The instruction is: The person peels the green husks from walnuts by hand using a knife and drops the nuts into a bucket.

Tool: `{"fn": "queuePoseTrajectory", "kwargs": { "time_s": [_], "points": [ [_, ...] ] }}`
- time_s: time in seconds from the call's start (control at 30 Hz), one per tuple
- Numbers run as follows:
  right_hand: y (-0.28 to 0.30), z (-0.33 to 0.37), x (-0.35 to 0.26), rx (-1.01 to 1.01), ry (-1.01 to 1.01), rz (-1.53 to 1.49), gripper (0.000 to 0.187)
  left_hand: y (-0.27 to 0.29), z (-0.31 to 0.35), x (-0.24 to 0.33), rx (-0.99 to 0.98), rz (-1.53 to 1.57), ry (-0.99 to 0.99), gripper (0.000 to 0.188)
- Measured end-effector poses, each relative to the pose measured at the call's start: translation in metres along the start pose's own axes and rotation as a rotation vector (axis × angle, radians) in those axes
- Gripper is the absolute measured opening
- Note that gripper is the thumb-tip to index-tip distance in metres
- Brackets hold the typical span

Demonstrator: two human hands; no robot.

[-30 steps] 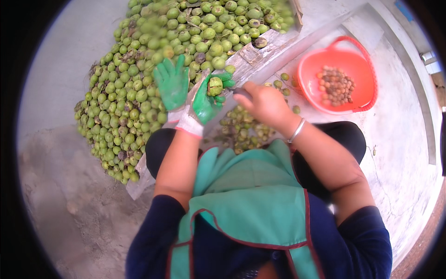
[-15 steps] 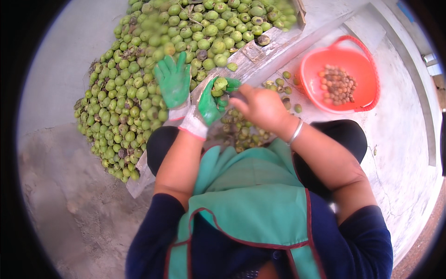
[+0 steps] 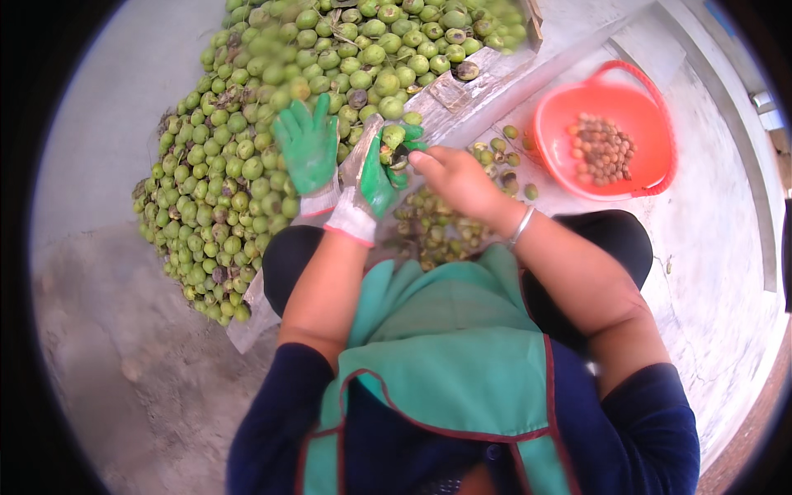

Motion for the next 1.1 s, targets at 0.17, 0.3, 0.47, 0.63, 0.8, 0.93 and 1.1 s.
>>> {"fn": "queuePoseTrajectory", "kwargs": {
  "time_s": [0.17,0.3,0.47,0.63,0.8,0.93,1.1],
  "points": [
    [0.014,0.011,-0.020,0.188,0.160,0.489,0.036,-0.001,0.000,0.002,-0.088,0.070,-0.001,0.040],
    [0.023,0.011,-0.019,0.257,0.179,0.410,0.036,-0.002,0.007,0.005,-0.127,-0.156,-0.014,0.036],
    [0.017,0.008,-0.015,0.101,0.163,0.319,0.041,0.017,0.010,-0.011,0.085,-0.453,0.073,0.039],
    [0.034,-0.001,-0.006,0.211,0.059,0.272,0.041,-0.001,0.012,-0.001,-0.206,-0.044,0.285,0.041],
    [0.019,0.018,-0.014,0.179,0.215,0.518,0.038,0.019,0.007,-0.005,-0.068,0.076,0.190,0.040],
    [0.013,0.015,-0.011,0.160,0.209,0.542,0.037,0.000,0.014,-0.006,-0.082,-0.190,0.089,0.039],
    [0.013,0.020,-0.017,0.086,0.219,0.531,0.038,0.024,0.016,0.002,-0.123,-0.610,0.059,0.037]
  ]
}}
Point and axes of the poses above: each hand's wrist, its own z-axis away from the middle knuckle, its own y-axis out of the back of the hand, x = y × z, the point moved 5 cm from there along -z, towards the middle knuckle, and after that the axes turned 14 degrees about -y, right-handed, at the moved point
